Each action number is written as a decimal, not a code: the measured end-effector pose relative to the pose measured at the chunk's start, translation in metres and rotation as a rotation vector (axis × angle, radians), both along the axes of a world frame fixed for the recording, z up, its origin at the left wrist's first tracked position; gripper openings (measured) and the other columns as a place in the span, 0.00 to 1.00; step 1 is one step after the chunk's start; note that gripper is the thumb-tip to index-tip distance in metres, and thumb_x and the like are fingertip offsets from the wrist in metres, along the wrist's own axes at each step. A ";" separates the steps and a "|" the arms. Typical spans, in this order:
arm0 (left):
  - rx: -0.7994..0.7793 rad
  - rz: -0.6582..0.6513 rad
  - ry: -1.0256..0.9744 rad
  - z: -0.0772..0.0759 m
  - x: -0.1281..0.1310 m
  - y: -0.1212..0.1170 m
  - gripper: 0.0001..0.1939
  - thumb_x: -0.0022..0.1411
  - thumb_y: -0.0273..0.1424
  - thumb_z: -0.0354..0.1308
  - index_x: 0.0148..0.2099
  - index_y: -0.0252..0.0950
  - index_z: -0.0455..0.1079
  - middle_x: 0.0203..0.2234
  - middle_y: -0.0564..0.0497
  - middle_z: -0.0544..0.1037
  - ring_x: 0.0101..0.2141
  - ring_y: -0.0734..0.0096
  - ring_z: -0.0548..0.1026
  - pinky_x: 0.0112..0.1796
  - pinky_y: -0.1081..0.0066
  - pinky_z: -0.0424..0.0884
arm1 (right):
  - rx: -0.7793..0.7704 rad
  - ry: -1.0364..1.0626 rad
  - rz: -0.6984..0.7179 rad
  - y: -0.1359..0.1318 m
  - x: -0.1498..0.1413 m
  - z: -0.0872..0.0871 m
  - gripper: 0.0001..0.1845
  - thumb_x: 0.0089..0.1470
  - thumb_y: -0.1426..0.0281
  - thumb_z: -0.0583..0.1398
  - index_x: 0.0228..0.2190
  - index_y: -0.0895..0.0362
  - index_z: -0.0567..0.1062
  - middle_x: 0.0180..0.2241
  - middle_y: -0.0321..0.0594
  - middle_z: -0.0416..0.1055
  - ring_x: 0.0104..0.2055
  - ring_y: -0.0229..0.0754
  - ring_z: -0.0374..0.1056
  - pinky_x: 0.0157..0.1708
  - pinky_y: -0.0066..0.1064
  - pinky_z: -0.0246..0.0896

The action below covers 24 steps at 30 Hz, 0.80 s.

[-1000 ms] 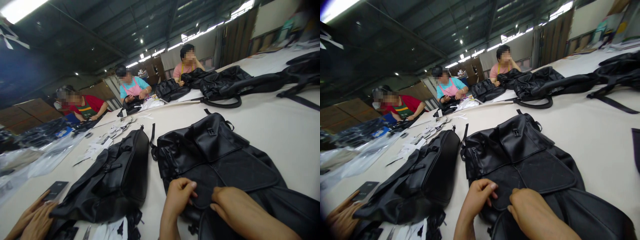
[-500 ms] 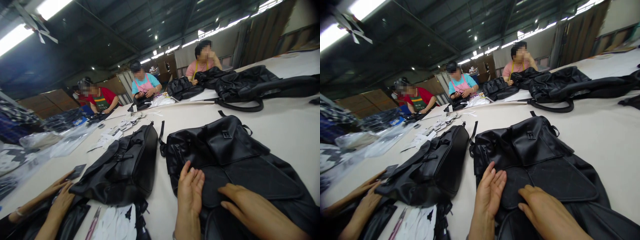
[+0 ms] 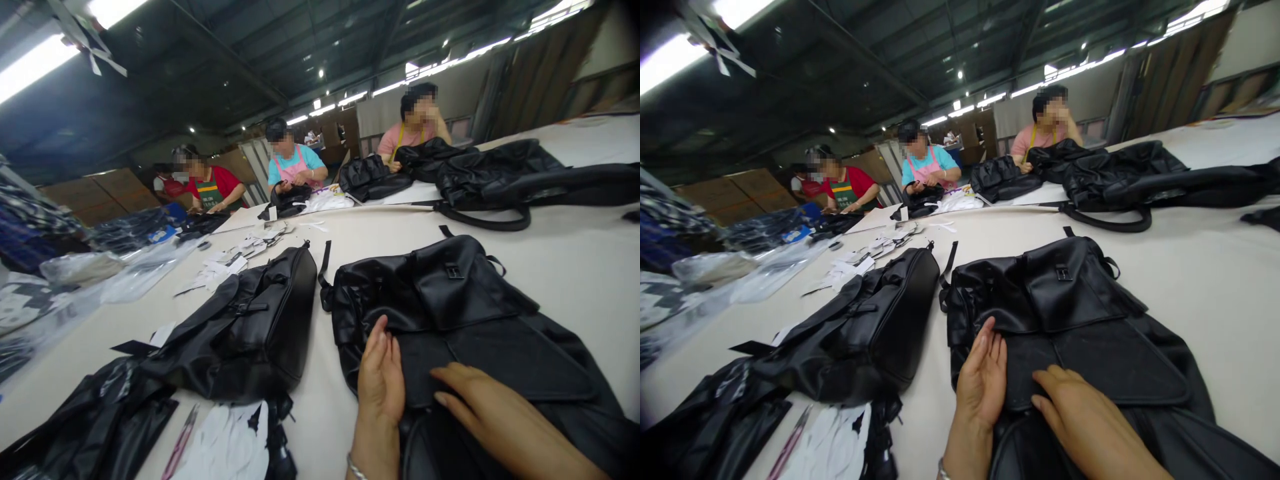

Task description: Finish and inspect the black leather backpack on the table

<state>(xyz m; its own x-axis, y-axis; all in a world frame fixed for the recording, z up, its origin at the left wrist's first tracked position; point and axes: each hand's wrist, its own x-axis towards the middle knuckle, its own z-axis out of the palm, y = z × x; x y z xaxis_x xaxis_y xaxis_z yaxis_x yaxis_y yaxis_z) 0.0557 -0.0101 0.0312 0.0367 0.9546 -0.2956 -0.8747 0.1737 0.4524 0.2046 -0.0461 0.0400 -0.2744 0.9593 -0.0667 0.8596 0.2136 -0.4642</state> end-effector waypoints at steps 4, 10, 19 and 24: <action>0.008 0.007 -0.267 -0.002 -0.003 0.003 0.12 0.58 0.30 0.48 0.41 0.35 0.70 0.51 0.51 0.63 0.52 0.73 0.60 0.54 0.71 0.56 | 0.040 0.211 -0.082 0.007 0.000 -0.006 0.20 0.52 0.65 0.48 0.43 0.60 0.69 0.43 0.45 0.66 0.46 0.46 0.61 0.47 0.40 0.57; 0.201 -0.098 -0.439 0.013 -0.007 -0.009 0.18 0.59 0.38 0.45 0.30 0.34 0.72 0.39 0.48 0.74 0.51 0.69 0.61 0.56 0.65 0.52 | -0.151 0.848 -0.250 0.016 -0.005 -0.008 0.19 0.50 0.61 0.54 0.42 0.57 0.70 0.45 0.44 0.64 0.46 0.47 0.61 0.44 0.39 0.61; 0.290 -0.254 -0.154 0.004 -0.005 -0.025 0.21 0.44 0.41 0.60 0.10 0.36 0.60 0.32 0.50 0.76 0.43 0.66 0.70 0.51 0.63 0.59 | -0.724 2.223 -0.318 0.010 -0.035 0.014 0.15 0.43 0.79 0.61 0.35 0.54 0.73 0.38 0.36 0.70 0.41 0.33 0.64 0.42 0.20 0.61; 0.311 -0.288 0.152 0.004 -0.005 -0.026 0.23 0.32 0.43 0.64 0.06 0.36 0.57 0.28 0.46 0.77 0.37 0.60 0.72 0.43 0.60 0.66 | -0.627 2.512 -0.379 0.005 -0.032 0.022 0.14 0.40 0.80 0.61 0.30 0.50 0.74 0.38 0.31 0.70 0.44 0.34 0.63 0.45 0.26 0.61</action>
<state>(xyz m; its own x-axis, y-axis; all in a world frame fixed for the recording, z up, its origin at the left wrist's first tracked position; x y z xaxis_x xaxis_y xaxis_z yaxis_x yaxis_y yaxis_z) 0.0503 -0.0365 0.0347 0.2919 0.9563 -0.0192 -0.7303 0.2357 0.6412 0.1723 -0.0412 0.0624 -0.1706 0.9659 -0.1946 -0.9813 -0.1845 -0.0551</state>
